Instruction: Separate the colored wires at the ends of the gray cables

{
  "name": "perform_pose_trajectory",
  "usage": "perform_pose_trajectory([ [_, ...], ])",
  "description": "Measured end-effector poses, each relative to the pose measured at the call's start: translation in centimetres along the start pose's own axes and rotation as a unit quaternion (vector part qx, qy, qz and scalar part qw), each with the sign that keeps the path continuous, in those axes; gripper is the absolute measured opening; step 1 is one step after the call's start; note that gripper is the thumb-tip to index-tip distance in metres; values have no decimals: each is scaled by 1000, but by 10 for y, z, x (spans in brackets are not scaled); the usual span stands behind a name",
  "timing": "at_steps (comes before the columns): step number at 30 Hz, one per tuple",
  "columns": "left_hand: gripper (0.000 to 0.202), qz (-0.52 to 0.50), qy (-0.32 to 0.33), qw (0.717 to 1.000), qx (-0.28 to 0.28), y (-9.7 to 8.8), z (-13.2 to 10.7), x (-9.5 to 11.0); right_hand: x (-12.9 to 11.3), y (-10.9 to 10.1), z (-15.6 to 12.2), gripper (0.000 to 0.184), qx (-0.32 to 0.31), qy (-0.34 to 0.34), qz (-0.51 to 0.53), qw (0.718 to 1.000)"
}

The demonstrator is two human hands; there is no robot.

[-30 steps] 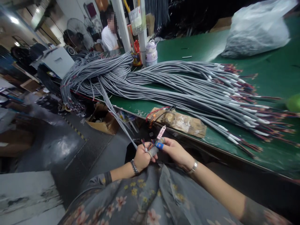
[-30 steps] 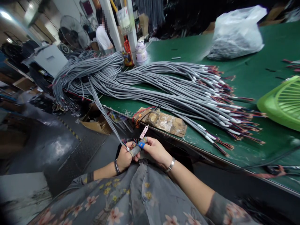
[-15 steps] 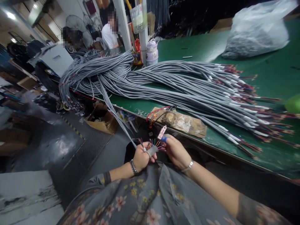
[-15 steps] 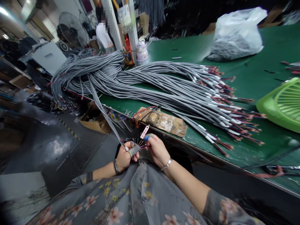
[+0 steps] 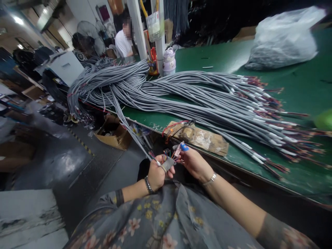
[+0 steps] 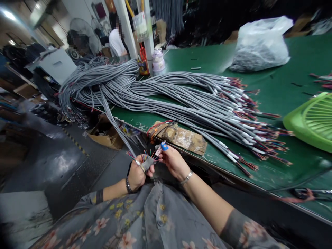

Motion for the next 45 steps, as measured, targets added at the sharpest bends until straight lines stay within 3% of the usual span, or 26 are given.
perform_pose_trajectory([
  [16, 47, 10, -2, 1000, -5, -2, 2, -2, 0, -7, 3, 37, 35, -43, 10, 998],
  [23, 46, 19, 4, 1000, -11, -4, 0, -5, 8, -7, -4, 43, -8, 39, 17, 999],
  [28, 47, 46, -1, 999, -26, -10, -3, -11, 13, -7, -14, 47, -48, 86, -61, 993],
  [33, 46, 86, -7, 994, -69, -10, -4, -8, 9, -5, -17, 41, -44, 35, -169, 984],
  [38, 44, 120, -35, 985, -123, -4, -6, -5, 6, 2, -17, 37, -70, 4, -208, 976],
  [45, 46, 114, -37, 987, -110, -5, -7, -2, 8, 1, -18, 43, -48, 8, -188, 981],
])
Point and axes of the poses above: each hand's wrist, its own z-axis towards the middle knuckle, its own y-axis out of the palm, x = y × z, the point moved 4 cm from there along z, towards the middle knuckle, and after that the axes turned 3 degrees about z, right-handed, at the moved point
